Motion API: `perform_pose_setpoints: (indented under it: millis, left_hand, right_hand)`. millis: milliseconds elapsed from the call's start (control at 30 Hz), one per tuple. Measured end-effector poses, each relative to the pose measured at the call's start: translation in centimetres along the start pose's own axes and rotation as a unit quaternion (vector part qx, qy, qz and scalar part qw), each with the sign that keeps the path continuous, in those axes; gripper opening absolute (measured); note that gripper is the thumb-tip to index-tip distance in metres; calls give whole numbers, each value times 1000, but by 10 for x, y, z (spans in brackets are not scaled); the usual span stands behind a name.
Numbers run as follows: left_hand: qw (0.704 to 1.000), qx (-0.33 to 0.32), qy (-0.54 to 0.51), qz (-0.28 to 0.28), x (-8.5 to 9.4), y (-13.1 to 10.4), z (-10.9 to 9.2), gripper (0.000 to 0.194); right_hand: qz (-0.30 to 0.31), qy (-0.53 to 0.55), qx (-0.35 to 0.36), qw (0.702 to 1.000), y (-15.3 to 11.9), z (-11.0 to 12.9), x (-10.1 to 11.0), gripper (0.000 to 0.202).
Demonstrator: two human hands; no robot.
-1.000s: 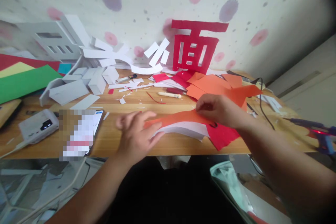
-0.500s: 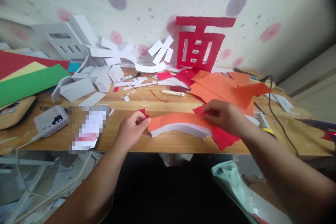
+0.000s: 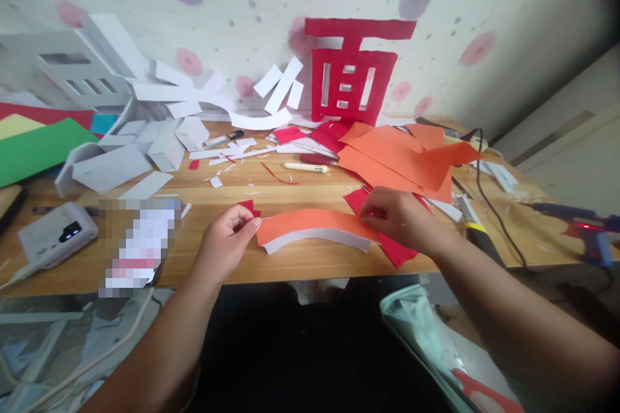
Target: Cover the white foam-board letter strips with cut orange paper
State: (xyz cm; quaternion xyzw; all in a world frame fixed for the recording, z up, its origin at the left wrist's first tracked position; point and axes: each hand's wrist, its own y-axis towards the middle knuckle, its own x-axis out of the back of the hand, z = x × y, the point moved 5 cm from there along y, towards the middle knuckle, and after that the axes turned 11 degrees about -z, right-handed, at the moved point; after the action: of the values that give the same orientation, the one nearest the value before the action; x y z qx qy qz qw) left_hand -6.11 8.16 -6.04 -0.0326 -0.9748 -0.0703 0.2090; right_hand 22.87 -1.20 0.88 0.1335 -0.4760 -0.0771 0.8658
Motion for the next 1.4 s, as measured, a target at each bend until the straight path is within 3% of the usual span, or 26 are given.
perform_pose_setpoints:
  millis: [300, 400, 467, 533, 633, 700, 900, 1100, 1267, 1400]
  left_hand:
    - [1000, 6, -24, -2, -4, 1, 3, 20]
    - [999, -20, -4, -37, -2, 1, 3, 18]
    - [989, -100, 31, -101, 6, -3, -5, 12]
    - [955, -237, 82, -157, 14, -12, -22, 9]
    - [882, -423, 149, -148, 12, -30, -43, 20]
    - [854, -475, 172, -124, 8, -37, -48, 25]
    - [840, -485, 215, -113, 1, -41, -41, 24]
    - [834, -488, 221, -128, 1, -42, -37, 20]
    - [835, -489, 212, -136, 3, -45, -32, 29]
    - [832, -495, 209, -137, 5, -48, -31, 29]
  right_hand:
    - [3, 1, 28, 1000, -4, -3, -6, 13]
    - [-24, -17, 37, 999, -4, -5, -1, 8]
    - [-77, -23, 56, 995, -6, -1, 6, 10]
    - [-97, -28, 96, 990, -10, 10, 6, 22]
    - [-40, -86, 191, 977, -23, 36, -15, 45]
    - [-14, -141, 231, 963, -31, 51, -34, 59]
    - [-4, -205, 218, 954, -39, 64, -69, 80]
    - [1, -209, 216, 954, -40, 61, -74, 87]
    - [-37, -206, 209, 955, -35, 75, -73, 83]
    - [-24, -199, 202, 959, -28, 85, -83, 86]
